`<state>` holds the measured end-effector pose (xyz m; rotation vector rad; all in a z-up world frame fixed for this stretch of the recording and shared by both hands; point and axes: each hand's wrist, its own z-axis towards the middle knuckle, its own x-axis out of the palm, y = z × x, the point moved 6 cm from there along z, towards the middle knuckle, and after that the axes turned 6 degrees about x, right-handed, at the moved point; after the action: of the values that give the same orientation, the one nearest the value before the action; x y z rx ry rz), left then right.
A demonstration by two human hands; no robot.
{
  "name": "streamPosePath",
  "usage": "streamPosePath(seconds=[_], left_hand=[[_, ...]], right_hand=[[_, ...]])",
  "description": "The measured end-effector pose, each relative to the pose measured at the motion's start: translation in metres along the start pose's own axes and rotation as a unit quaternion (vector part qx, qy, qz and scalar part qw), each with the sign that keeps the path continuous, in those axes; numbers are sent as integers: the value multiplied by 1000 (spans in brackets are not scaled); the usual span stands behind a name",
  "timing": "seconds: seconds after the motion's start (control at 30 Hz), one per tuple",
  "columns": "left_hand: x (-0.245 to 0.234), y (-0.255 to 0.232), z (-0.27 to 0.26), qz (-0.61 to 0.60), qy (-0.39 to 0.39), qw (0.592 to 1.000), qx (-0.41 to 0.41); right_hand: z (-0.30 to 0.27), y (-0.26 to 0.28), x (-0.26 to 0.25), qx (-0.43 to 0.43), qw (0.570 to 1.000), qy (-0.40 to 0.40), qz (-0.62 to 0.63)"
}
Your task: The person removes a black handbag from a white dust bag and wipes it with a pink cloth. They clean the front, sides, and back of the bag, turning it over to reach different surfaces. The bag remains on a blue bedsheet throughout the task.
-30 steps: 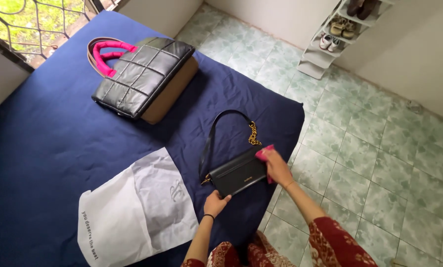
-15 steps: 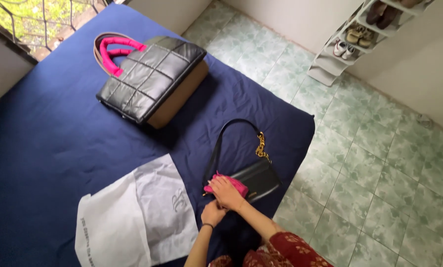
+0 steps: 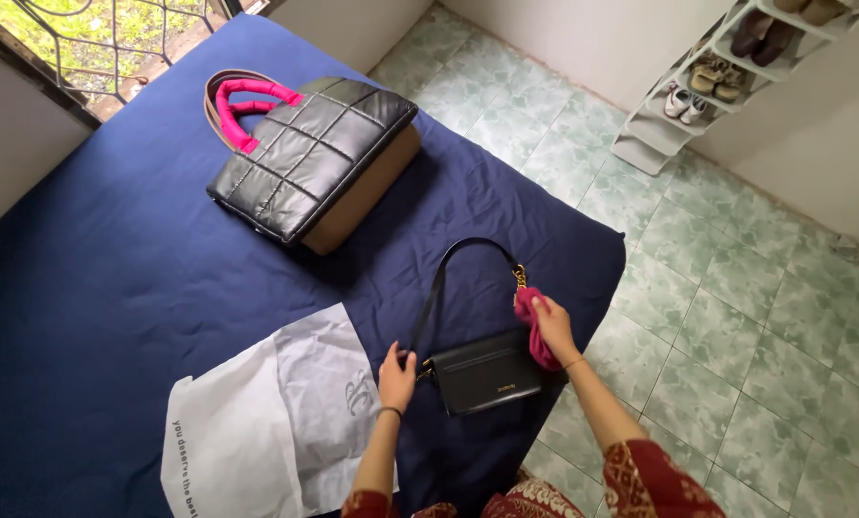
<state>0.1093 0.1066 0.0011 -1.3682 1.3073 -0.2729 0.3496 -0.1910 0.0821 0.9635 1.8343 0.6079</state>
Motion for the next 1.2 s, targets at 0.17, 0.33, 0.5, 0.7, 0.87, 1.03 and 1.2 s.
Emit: streamPosePath(seconds=[0.17,0.33,0.5,0.7,0.87,1.03,1.2], left_hand=[[21,6,42,-148,29,988,-21],[9,-43,39,-266,34,963,18],[-34,-125,-15,-285,55,955,65],[-53,-231,-83,-302,91,940,130],[-71,-324,-121,-255,83,938,220],[-96,-378,-142,-218,57,937,267],[-91,-381,-122,-181,72,930,311]], right_hand=[[-11,-52,24,184,894,99,397],[-233,140,2,318,726,162,588],[-138,-36,68,309,736,245,550],[-208,45,20,168,779,273,539],[-245,96,-35,-7,840,284,463],[-251,105,-67,-62,824,309,471],[-258,121,-68,-58,812,297,499]])
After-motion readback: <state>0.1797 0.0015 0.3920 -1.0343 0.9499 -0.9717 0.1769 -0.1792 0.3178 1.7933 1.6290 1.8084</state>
